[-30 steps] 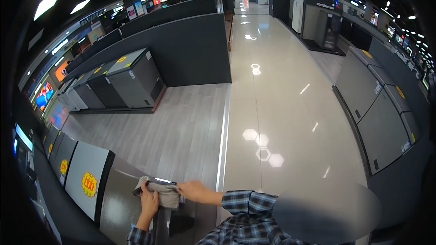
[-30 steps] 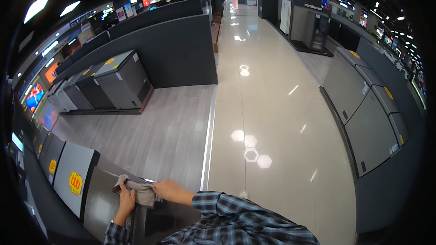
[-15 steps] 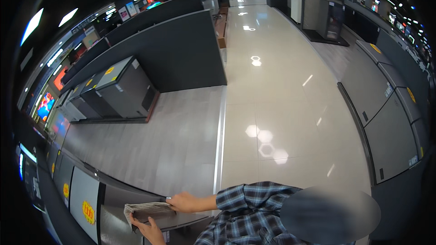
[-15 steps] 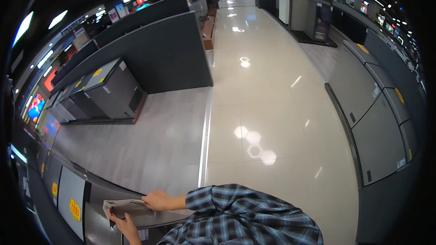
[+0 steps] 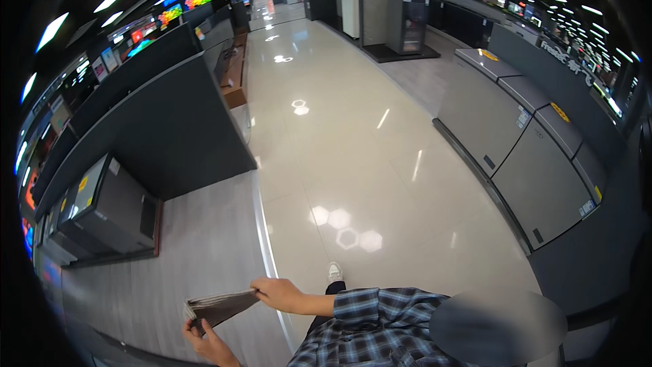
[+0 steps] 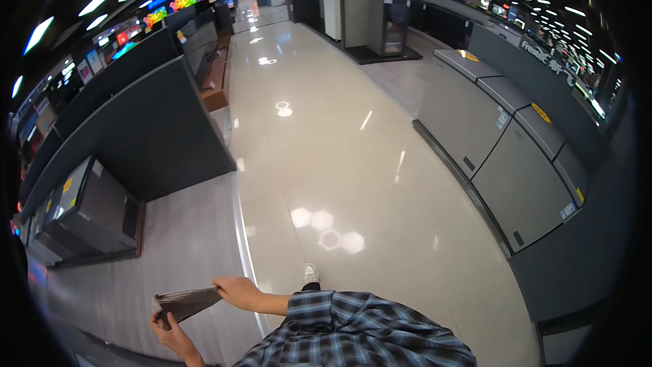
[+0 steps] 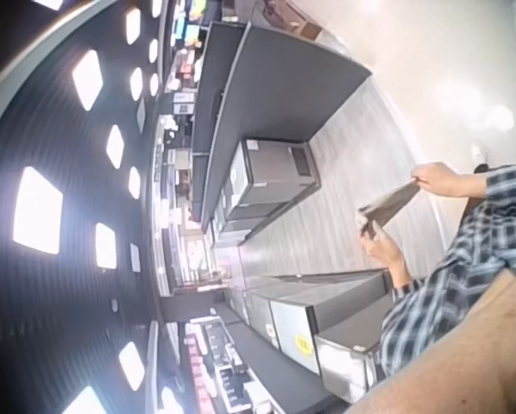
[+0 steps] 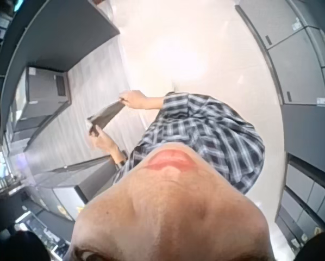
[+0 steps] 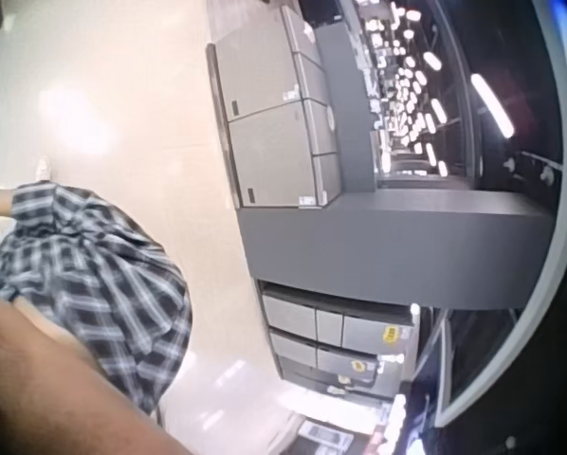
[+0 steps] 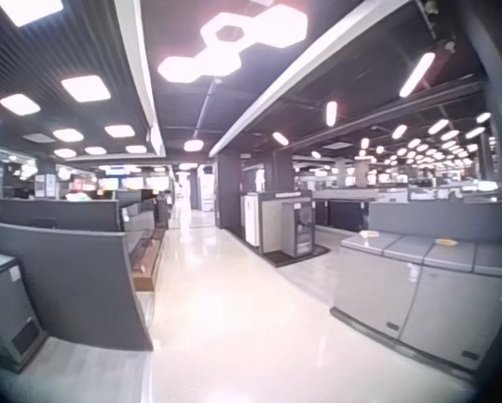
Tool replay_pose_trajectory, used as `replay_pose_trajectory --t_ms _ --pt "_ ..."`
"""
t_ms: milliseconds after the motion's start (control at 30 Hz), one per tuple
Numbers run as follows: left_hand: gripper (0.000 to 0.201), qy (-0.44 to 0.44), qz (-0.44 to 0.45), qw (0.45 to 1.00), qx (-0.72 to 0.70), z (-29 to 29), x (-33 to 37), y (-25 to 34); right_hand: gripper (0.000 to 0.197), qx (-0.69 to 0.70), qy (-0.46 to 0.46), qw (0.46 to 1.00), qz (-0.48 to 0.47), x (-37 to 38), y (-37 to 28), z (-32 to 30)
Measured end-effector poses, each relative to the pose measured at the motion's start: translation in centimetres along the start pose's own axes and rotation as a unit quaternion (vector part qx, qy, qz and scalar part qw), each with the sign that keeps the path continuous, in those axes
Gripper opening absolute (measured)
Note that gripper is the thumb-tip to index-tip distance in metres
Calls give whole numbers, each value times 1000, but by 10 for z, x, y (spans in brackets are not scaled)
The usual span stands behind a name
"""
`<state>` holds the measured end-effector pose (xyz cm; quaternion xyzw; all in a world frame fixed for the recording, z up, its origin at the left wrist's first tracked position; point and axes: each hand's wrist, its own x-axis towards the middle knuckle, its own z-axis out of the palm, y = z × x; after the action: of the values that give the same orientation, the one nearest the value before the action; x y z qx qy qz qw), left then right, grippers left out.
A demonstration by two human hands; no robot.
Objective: The person wipes the top surfaces of several washing machines and refrigerators in a retail store using a striped cloth. The person moves from one appliance to the next, wiping each surface methodically.
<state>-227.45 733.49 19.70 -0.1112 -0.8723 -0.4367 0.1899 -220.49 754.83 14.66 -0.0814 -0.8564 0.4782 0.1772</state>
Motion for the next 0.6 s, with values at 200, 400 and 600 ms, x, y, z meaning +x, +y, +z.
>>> replay_pose_trajectory --t_ms 200,400,600 --pt "23 -87 -63 978 -179 177 68 57 13 231 61 951 198 99 106 -133" --pt "11 -162 35 967 -193 389 149 160 12 267 279 904 184 157 254 -281" --pt "11 -468 70 787 -395 548 145 319 10 162 512 835 119 128 303 -435"
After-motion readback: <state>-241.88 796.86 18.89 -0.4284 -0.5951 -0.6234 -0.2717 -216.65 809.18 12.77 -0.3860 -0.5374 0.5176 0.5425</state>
